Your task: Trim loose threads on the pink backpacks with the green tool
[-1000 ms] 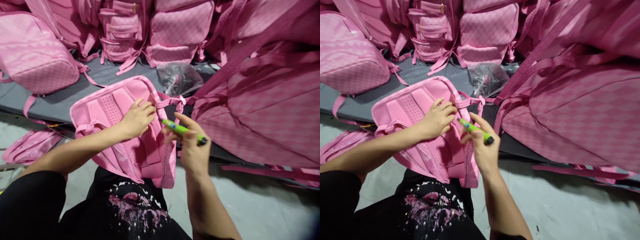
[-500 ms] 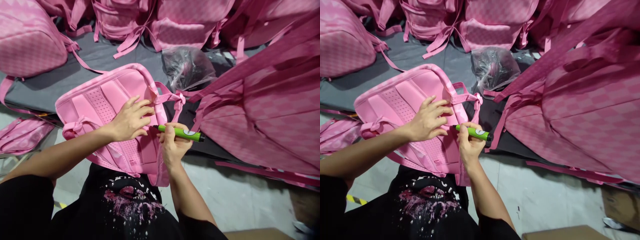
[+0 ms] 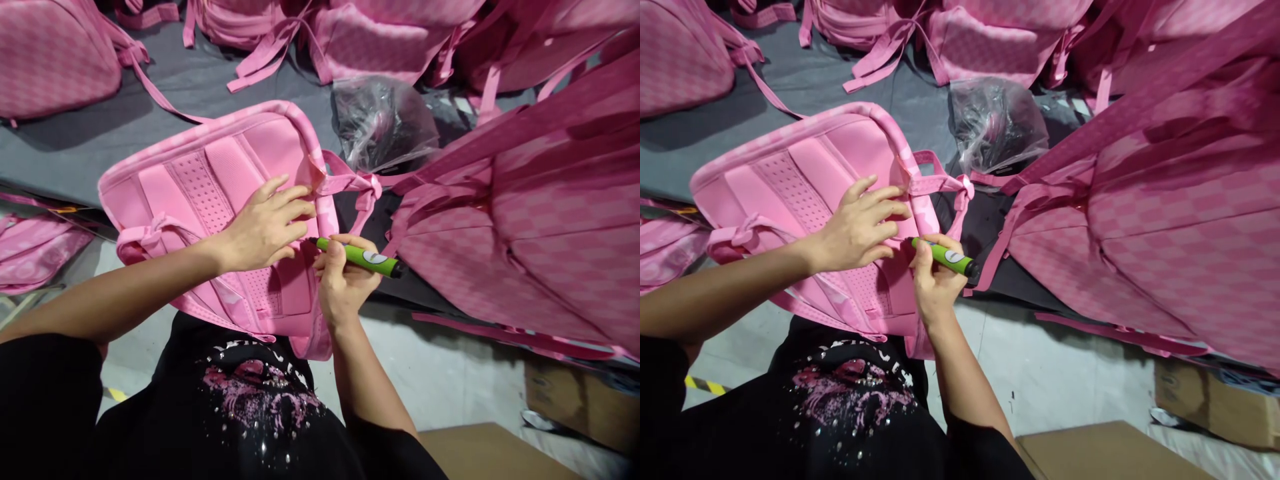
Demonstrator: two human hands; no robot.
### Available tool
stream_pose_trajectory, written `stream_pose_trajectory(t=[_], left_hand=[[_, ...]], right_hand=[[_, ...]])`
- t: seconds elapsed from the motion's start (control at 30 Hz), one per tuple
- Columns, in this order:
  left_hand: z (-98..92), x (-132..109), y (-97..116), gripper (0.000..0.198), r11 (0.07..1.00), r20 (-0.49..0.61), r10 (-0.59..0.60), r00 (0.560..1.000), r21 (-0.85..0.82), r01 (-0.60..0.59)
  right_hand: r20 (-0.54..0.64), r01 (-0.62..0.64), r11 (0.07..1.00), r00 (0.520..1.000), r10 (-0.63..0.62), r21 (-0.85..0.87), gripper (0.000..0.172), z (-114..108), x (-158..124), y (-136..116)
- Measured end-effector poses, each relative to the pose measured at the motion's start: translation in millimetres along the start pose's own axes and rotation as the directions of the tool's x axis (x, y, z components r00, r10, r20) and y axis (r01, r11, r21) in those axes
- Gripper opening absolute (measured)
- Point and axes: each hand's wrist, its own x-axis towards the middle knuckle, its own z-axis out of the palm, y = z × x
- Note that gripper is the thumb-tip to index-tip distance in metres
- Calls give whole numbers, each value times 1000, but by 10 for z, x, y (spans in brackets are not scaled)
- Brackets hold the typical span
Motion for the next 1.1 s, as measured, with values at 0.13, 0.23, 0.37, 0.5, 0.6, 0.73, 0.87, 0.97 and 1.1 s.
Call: stream_pose_trajectory(t=[0.13, 0.23, 0.37, 0.5, 0.6, 0.73, 0.87, 0.97, 1.1], left_hand=[[-6, -9, -11, 21, 999, 6, 5, 1000, 33, -5], [7, -15, -27, 20, 999, -1, 13, 1000, 47, -13], [28, -17, -33, 21, 998, -15, 20, 1000, 52, -19], [39, -22, -27, 18, 997, -16, 12, 1000, 74, -11], [42, -30, -39, 20, 994, -98, 43, 994, 104, -32], [50, -42, -42, 20, 990, -116, 49, 992, 134, -34], [61, -38, 26, 22, 981, -157, 52, 986, 194, -21], [-19, -13, 37, 19, 967, -99, 56, 994, 254, -29], [-288, -15, -135, 29, 939, 108, 101, 989, 319, -130]], right_hand=[[36, 8, 1000, 999, -7, -14, 21, -14, 9, 15], [58, 12, 998, 998, -8, -68, 21, -45, 20, 37], [104, -6, 995, 994, 16, -103, 21, -67, 58, 27], [169, -14, 996, 985, 28, -83, 23, -76, 115, -14], [136, 7, 973, 990, 25, -230, 24, -89, 143, -28], [140, -36, 994, 989, 51, -103, 25, -79, 148, -19], [137, -16, 991, 990, 35, -136, 24, -51, 159, -9], [166, 11, 995, 986, 7, -104, 23, -54, 175, -16], [217, 6, 978, 975, 41, -208, 25, -163, 140, -22]])
